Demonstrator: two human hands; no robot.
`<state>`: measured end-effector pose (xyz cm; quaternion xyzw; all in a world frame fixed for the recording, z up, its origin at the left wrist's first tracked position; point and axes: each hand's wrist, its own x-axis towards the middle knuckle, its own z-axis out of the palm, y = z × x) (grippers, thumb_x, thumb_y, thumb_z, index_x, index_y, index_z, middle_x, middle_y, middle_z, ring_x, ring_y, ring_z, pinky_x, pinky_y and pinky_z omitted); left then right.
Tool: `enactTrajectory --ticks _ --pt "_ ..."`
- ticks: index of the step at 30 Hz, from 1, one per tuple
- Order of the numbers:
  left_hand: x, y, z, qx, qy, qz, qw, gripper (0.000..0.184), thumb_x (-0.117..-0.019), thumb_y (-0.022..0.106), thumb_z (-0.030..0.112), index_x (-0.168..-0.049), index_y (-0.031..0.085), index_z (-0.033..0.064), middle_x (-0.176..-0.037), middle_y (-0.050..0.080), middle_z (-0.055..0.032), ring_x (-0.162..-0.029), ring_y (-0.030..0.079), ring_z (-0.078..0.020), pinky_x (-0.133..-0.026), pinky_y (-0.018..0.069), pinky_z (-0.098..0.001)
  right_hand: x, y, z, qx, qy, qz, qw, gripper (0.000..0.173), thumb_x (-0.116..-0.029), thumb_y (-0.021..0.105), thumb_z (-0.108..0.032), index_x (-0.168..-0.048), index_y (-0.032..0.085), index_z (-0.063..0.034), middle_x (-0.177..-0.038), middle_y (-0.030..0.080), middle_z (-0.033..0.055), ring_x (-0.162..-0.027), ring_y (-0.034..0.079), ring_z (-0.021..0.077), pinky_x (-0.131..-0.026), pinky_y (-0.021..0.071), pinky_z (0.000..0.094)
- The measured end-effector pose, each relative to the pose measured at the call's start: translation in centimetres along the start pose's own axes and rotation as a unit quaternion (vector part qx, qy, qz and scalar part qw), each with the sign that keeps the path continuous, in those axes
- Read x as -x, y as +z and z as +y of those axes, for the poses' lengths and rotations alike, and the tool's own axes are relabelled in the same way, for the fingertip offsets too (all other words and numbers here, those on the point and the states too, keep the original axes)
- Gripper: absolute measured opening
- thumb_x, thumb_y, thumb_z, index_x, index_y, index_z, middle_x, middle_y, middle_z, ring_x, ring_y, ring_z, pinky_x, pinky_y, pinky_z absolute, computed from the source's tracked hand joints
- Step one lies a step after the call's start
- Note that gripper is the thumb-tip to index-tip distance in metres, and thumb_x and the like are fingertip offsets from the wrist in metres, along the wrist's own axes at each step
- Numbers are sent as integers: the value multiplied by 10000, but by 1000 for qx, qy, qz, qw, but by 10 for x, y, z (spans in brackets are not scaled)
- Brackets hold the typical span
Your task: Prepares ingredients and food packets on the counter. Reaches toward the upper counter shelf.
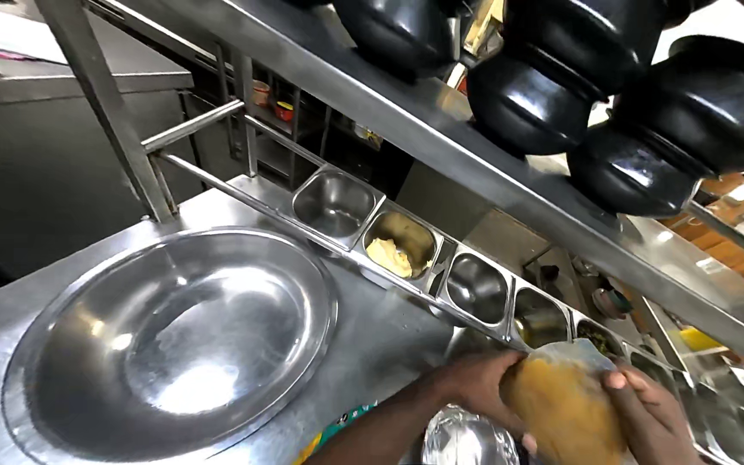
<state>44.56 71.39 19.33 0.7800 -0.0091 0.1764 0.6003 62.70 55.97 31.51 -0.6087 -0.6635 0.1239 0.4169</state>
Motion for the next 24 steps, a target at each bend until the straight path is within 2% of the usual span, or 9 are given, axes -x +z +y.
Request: enactTrajectory --ticks 2,4,7,9,11,12,16,19,24 --pt "-19 -5 -14 49 -15 -11 999 978 -700 937 277 -1491 426 12 -1364 609 -204 -1265 605 -286 -1102 477 -504 -20 4 15 -1 50 4 999 337 -1038 532 -498 -843 657 -253 -777 646 -142 -698 611 -32 -632 532 170" --pt "-25 2 -27 162 -22 16 986 855 -715 909 117 -1429 466 -43 -1284 647 -198 -1175 651 -243 -1059 519 -438 -43 9 31 3 117 -10 993 352 -1024 542 -477 -789 623 -228 -708 591 -115 -625 563 1 -573 496 196" --pt "-26 21 -36 349 -33 77 933 673 -795 792 -17 -1381 466 -76 -1169 682 -156 -1035 685 -175 -963 568 -377 -81 18 53 27 209 -57 976 319 -1013 518 -385 -775 612 -195 -671 572 -83 -585 548 38 -541 482 244" --pt "-29 34 -43 439 -54 116 889 593 -827 748 -2 -1355 480 -49 -1104 698 -118 -966 692 -163 -900 585 -375 -102 26 60 69 288 -83 951 301 -1014 524 -384 -871 647 -149 -742 608 -35 -655 584 76 -601 508 300" --pt "-35 42 -46 505 -81 150 846 520 -853 730 20 -1319 502 -26 -1059 705 -91 -931 693 -161 -869 590 -375 -124 31 61 91 355 -116 923 316 -1046 547 -363 -1120 690 -91 -964 676 46 -860 644 129 -779 553 363" --pt "-38 44 -45 529 -99 163 827 485 -875 715 37 -1309 504 -15 -1041 702 -82 -916 691 -156 -858 589 -370 -133 33 65 99 373 -129 914 308 -1048 561 -353 -1151 688 -93 -998 685 54 -892 655 133 -805 562 365" --pt "-53 52 -39 607 -134 224 750 390 -946 659 146 -1279 516 1 -1001 697 -86 -892 690 -164 -845 588 -378 -163 43 81 152 381 -194 891 303 -1061 552 -341 -1015 684 -73 -848 647 52 -758 623 132 -704 543 353" --pt "-62 51 -30 663 -137 244 695 311 -1007 587 211 -1255 525 34 -985 700 -82 -892 695 -174 -828 593 -387 -184 49 90 208 356 -271 870 368 -1076 525 -341 -890 638 -43 -737 565 48 -662 545 134 -643 477 342" --pt "-70 52 -27 737 -91 217 633 242 -1049 487 295 -1161 583 103 -978 728 -73 -904 716 -195 -778 606 -398 -205 61 86 270 343 -332 836 393 -1068 553 -331 -845 642 -21 -706 557 66 -643 535 153 -637 465 357"
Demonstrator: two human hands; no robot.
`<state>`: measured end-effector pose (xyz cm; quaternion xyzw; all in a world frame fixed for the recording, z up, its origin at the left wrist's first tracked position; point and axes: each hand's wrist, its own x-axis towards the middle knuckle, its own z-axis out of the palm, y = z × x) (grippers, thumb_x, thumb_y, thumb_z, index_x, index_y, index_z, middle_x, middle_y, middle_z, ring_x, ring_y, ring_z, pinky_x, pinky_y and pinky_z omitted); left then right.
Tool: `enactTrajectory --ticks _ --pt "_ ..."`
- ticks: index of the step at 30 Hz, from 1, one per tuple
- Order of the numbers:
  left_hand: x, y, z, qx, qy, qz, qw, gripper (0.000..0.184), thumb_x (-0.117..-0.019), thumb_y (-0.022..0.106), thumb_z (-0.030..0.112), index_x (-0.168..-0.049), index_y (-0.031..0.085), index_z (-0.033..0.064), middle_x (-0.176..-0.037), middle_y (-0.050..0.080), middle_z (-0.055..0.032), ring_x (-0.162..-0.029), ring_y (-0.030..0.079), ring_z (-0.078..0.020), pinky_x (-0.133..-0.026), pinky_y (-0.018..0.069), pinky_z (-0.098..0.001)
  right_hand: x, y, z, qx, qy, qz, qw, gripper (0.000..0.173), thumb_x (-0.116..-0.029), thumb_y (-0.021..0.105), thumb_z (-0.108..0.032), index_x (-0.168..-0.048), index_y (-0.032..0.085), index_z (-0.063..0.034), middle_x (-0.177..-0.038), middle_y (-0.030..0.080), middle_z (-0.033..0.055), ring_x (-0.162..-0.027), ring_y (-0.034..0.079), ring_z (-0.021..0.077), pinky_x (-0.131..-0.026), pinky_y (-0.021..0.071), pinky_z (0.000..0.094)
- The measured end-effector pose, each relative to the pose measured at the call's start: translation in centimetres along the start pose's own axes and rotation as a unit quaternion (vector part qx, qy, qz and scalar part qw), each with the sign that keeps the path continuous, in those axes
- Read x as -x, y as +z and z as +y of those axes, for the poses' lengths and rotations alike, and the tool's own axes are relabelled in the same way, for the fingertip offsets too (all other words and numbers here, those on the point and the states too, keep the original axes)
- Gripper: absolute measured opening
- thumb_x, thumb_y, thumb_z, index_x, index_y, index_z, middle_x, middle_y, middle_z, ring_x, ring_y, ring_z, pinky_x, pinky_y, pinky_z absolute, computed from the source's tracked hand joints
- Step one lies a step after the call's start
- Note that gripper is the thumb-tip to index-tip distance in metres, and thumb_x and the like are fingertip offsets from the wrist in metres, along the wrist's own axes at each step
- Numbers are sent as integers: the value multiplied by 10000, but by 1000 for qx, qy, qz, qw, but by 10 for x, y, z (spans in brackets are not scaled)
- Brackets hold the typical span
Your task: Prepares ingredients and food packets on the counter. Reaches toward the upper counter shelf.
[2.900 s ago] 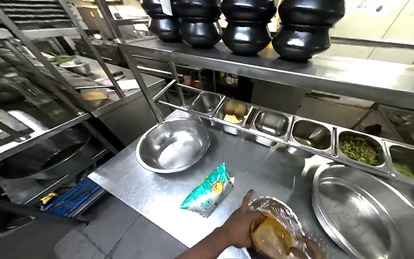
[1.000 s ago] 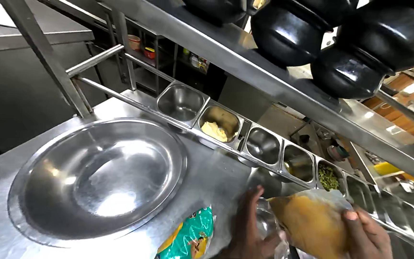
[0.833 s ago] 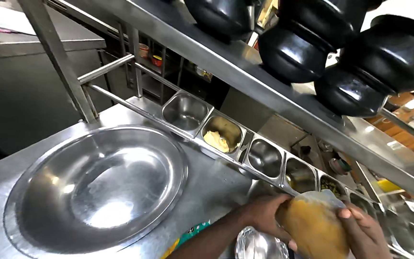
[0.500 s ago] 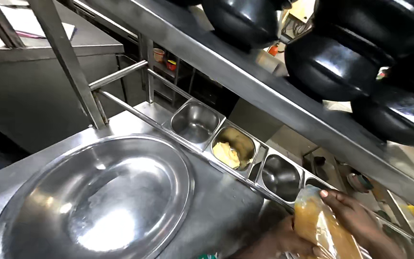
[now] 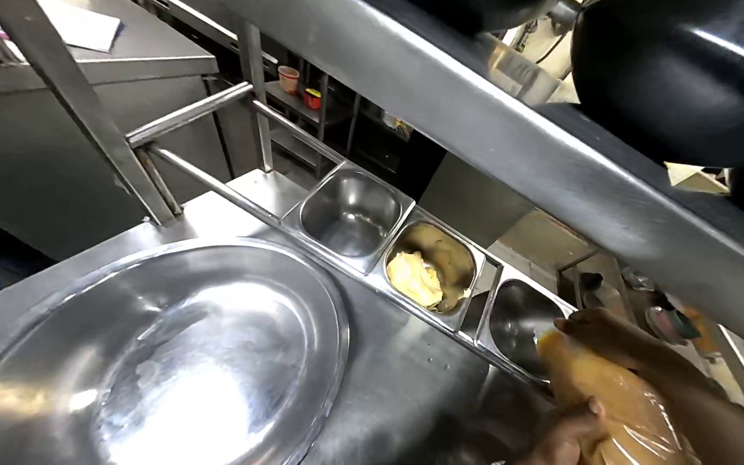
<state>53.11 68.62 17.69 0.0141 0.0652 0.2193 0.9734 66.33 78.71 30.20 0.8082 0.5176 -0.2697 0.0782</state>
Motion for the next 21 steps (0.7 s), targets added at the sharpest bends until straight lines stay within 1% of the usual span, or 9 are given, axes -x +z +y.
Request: enactTrajectory --ticks 2,4,7,9,11,14,16,18,21 --pt "-1 3 0 36 7 -11 999 267 -1073 438 319 -1166 576 110 -985 725 -64 -923 713 -181 -824 599 -393 -2 0 -4 13 9 -2 1000 389 -1065 560 -338 -860 648 -19 -731 572 80 -670 548 174 -663 469 384" --pt "-3 7 -1 87 17 -12 996 310 -1074 437 365 -1165 586 109 -984 730 -75 -923 720 -187 -831 601 -395 -4 2 -4 20 17 -3 1000 387 -1068 546 -357 -893 649 -28 -763 595 93 -705 577 194 -687 484 415" --pt "-8 18 0 122 34 9 992 296 -1059 486 353 -1183 576 100 -986 721 -84 -917 714 -192 -822 598 -397 -6 8 -1 33 35 7 999 410 -1076 511 -395 -930 661 -43 -820 627 114 -767 609 239 -729 494 473" --pt "-11 26 2 137 36 33 989 282 -1054 522 335 -1174 596 90 -979 720 -98 -909 713 -206 -817 597 -410 -9 13 3 58 48 20 997 452 -1077 477 -430 -911 664 -53 -834 644 136 -801 631 281 -743 494 524" --pt "-14 30 3 159 35 49 985 278 -1026 575 323 -1164 609 85 -978 718 -109 -905 713 -216 -812 598 -420 -10 15 5 75 60 26 995 484 -1077 453 -453 -906 661 -52 -844 646 151 -824 634 305 -753 488 553" --pt "-19 26 -2 170 33 52 983 283 -983 615 301 -1162 607 81 -976 714 -119 -899 712 -227 -801 599 -428 -5 18 -1 98 81 28 991 515 -1075 425 -481 -951 685 -53 -909 674 173 -897 655 339 -791 495 582" --pt "-18 26 -3 168 38 58 983 266 -993 594 288 -1153 605 76 -959 714 -119 -878 714 -226 -787 604 -425 -1 19 -7 109 86 23 990 527 -1079 408 -475 -1001 705 -46 -972 693 202 -960 667 374 -828 500 613" --pt "-16 29 -2 165 40 71 983 240 -1009 567 276 -1134 610 75 -938 716 -119 -856 718 -228 -768 609 -425 6 17 -19 120 99 8 988 541 -1088 391 -474 -1061 706 -36 -1041 694 222 -1026 661 393 -876 489 619" --pt "-16 30 0 158 45 90 982 225 -1003 566 261 -1121 608 75 -928 711 -122 -843 716 -237 -749 610 -438 16 16 -34 137 108 0 985 553 -1090 378 -470 -1099 704 -23 -1119 691 231 -1097 646 404 -921 473 623"
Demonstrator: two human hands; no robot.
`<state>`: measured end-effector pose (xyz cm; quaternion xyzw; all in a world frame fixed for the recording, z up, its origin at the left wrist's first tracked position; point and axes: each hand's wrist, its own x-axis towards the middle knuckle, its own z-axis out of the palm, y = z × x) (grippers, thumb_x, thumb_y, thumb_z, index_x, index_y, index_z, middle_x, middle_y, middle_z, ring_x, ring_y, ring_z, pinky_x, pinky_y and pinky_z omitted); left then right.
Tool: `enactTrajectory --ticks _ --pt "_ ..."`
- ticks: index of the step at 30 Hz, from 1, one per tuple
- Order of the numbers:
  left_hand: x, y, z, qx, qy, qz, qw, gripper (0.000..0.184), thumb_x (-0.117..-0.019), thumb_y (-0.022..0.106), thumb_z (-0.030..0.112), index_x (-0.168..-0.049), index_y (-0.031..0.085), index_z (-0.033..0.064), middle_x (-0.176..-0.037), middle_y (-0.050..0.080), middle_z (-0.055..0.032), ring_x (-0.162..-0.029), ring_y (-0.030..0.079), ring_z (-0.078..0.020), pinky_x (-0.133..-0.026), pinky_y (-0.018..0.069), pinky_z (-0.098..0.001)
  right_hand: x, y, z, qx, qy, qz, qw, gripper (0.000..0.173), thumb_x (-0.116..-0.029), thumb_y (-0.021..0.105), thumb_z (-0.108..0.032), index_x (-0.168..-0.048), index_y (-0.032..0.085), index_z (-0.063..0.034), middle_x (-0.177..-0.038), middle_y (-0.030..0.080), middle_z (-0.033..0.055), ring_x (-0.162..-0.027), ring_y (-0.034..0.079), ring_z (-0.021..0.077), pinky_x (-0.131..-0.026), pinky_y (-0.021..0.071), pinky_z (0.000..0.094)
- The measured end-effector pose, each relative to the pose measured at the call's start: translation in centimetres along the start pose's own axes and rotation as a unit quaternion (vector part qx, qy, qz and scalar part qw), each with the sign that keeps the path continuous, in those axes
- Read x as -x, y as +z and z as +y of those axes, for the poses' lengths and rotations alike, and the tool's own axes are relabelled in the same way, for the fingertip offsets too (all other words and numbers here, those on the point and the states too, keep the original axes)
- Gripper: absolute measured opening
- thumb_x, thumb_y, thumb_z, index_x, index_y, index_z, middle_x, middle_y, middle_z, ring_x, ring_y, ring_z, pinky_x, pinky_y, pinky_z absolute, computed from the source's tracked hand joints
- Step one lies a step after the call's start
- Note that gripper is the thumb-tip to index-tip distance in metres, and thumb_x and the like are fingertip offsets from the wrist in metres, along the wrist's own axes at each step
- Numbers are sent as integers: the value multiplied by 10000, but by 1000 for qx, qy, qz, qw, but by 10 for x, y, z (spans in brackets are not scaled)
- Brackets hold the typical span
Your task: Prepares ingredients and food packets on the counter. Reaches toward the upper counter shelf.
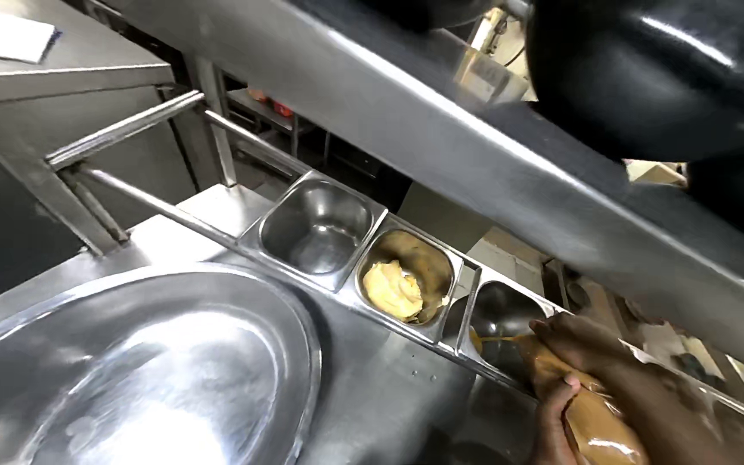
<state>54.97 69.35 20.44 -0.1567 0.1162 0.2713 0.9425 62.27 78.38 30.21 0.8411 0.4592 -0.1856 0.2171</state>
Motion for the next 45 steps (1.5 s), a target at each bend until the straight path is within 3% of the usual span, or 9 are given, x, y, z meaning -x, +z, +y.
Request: enactTrajectory --ticks 4,8,21,26,33,35,39,45 --pt "-1 -1 0 4 21 0 1000 217 -1011 527 253 -1093 612 71 -907 714 -121 -816 725 -228 -715 619 -414 3 1 -6 5 32 6 999 570 -1073 409 -503 -1123 702 -16 -1163 684 233 -1144 639 403 -947 474 621" --pt "-1 -3 1 14 27 -7 1000 254 -987 547 281 -1093 617 62 -912 713 -137 -820 726 -241 -712 620 -424 -4 6 -8 7 67 20 998 575 -1042 436 -553 -1093 682 -35 -1121 686 211 -1123 648 390 -923 493 609" --pt "-6 -5 5 60 47 -35 996 241 -958 569 268 -1043 639 53 -893 724 -130 -810 737 -223 -704 626 -399 -13 11 -14 25 36 29 999 525 -1038 455 -527 -1099 703 -68 -1151 690 197 -1142 640 389 -944 485 608" --pt "-4 -3 5 42 47 -28 998 250 -999 505 287 -1022 637 75 -871 725 -103 -791 735 -198 -687 625 -379 -15 12 -16 -17 45 44 998 539 -1033 463 -534 -1224 686 -82 -1224 677 207 -1201 618 401 -989 461 639" --pt "0 3 6 24 45 -19 998 248 -973 529 312 -989 641 91 -844 718 -101 -773 735 -213 -674 621 -389 -20 17 -12 -20 21 43 999 537 -1039 464 -523 -1197 695 -65 -1217 681 212 -1182 627 406 -974 466 639" --pt "0 2 6 26 45 -16 999 251 -968 530 312 -972 646 90 -834 720 -100 -764 736 -210 -661 620 -388 -17 17 -12 -26 15 42 999 533 -1038 478 -519 -1236 676 -65 -1243 669 217 -1206 614 414 -993 459 637" --pt "-8 -10 4 43 56 -27 997 235 -944 567 274 -1004 642 59 -860 723 -120 -780 737 -212 -674 626 -394 -14 16 -14 -26 2 50 998 495 -1038 485 -492 -1253 689 -95 -1236 679 208 -1199 621 409 -990 467 633" --pt "-7 -10 4 33 57 -38 997 224 -936 569 266 -1005 646 68 -873 729 -115 -800 740 -211 -695 627 -391 -14 14 -14 -24 -4 35 999 502 -1058 455 -469 -1256 678 -65 -1242 667 231 -1203 612 427 -992 458 647"
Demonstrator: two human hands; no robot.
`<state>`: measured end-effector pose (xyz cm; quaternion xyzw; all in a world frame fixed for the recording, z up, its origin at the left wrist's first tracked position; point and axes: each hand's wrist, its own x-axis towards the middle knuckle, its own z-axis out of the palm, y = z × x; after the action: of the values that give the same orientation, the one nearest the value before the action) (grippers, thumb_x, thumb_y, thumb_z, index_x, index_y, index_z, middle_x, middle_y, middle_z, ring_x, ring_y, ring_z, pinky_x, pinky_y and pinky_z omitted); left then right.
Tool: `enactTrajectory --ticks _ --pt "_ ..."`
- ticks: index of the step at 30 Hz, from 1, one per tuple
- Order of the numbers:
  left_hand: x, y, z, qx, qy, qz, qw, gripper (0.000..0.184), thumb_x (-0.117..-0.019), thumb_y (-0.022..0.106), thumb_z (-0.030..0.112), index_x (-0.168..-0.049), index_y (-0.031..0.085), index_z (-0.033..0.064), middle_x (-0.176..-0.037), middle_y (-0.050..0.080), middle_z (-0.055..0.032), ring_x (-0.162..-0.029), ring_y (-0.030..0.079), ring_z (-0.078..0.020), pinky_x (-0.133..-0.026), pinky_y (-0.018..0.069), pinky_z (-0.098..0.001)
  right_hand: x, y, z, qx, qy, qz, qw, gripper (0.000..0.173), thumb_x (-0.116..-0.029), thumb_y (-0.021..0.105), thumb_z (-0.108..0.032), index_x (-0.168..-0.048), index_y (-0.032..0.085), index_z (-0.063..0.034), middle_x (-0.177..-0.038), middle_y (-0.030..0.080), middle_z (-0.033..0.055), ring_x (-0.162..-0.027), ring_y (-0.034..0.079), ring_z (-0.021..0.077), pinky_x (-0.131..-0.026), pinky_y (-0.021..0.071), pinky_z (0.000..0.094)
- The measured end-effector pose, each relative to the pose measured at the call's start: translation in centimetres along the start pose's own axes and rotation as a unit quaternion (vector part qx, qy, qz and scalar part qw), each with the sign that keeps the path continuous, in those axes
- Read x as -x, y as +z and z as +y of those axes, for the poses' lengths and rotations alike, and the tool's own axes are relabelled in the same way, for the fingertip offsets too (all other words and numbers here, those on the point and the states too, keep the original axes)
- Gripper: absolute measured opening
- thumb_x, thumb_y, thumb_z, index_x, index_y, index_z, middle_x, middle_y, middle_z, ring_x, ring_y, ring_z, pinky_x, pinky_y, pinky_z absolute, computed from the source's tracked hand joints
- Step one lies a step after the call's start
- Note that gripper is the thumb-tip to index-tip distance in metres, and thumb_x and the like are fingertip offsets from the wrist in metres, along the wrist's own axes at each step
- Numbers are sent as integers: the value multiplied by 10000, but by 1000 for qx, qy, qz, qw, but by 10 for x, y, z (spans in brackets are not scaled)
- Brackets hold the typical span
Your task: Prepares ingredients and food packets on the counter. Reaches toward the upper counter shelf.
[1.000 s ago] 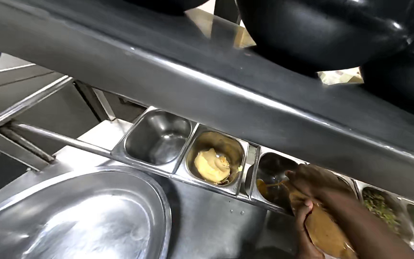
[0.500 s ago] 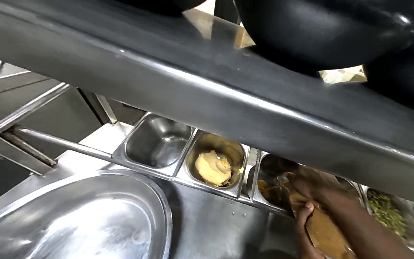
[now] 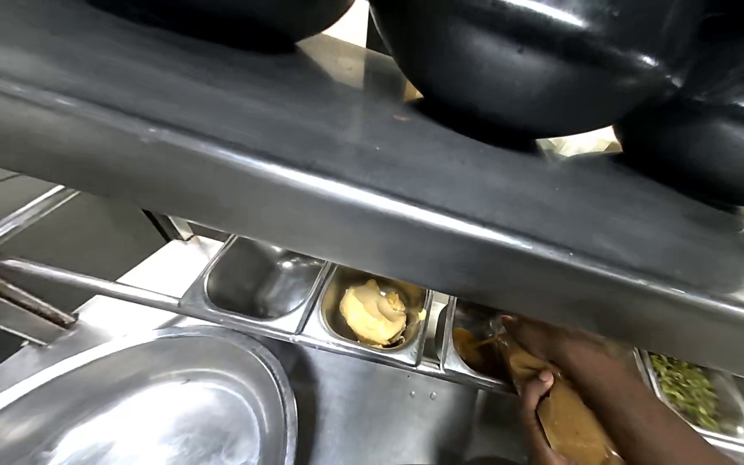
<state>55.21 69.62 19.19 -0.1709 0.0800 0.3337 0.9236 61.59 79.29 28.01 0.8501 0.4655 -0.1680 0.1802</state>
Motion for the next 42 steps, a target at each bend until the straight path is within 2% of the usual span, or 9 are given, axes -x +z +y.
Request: enactTrajectory --ticks 5,8,11,14,20,23,26,32,42 --pt "3 4 1 -6 -24 -11 1000 204 -908 600 279 -956 652 88 -844 725 -104 -784 739 -212 -688 622 -393 4 -2 0 -14 8 4 1000 516 -1051 463 -483 -1260 676 -61 -1260 666 218 -1227 607 401 -1011 458 620" --pt "3 4 1 -14 -26 -3 1000 192 -912 588 269 -960 648 94 -838 722 -99 -775 736 -209 -680 620 -393 13 -7 -4 -56 -13 12 998 460 -1062 497 -390 -1236 682 -8 -1238 661 261 -1204 604 437 -1008 436 630" --pt "2 3 1 -24 -21 9 999 190 -920 568 258 -973 637 89 -838 719 -105 -771 733 -217 -673 619 -399 8 -4 1 -29 -11 22 999 475 -1059 471 -431 -1247 678 -47 -1235 674 228 -1202 619 418 -994 469 627" --pt "2 2 1 -22 -17 8 1000 178 -911 579 240 -970 648 87 -845 725 -108 -777 738 -217 -680 621 -404 21 -15 -8 -36 -14 1 999 449 -1080 460 -343 -1284 656 6 -1269 659 261 -1231 600 447 -1000 457 625" --pt "2 3 1 -22 -14 13 1000 172 -934 548 232 -966 637 89 -838 722 -100 -772 736 -208 -676 622 -385 1 7 7 -4 -7 65 998 453 -1031 509 -460 -1231 697 -99 -1213 688 200 -1177 635 410 -953 493 640" --pt "2 3 2 -24 -15 9 1000 165 -919 559 228 -954 643 91 -833 721 -101 -765 735 -212 -673 620 -389 16 -11 -8 -29 -8 24 999 428 -1066 495 -354 -1261 671 -18 -1248 670 248 -1217 611 433 -1004 464 614" --pt "2 5 2 -23 -9 13 1000 165 -926 535 218 -939 638 89 -817 719 -98 -751 735 -207 -660 620 -385 15 -8 -6 -41 -20 35 998 403 -1066 502 -337 -1237 682 -19 -1212 681 244 -1187 623 431 -989 466 617" --pt "-4 -7 1 -5 13 4 1000 169 -929 539 176 -975 652 59 -858 730 -115 -785 741 -205 -680 628 -382 1 10 9 -16 -5 78 997 471 -1028 515 -483 -1241 692 -102 -1214 688 201 -1176 637 407 -946 496 637" --pt "-2 -5 1 -11 7 30 999 194 -968 466 162 -947 640 79 -828 724 -91 -756 733 -187 -660 623 -364 0 16 10 -2 -6 88 996 482 -1034 484 -501 -1223 698 -112 -1186 701 194 -1151 651 410 -921 504 645"
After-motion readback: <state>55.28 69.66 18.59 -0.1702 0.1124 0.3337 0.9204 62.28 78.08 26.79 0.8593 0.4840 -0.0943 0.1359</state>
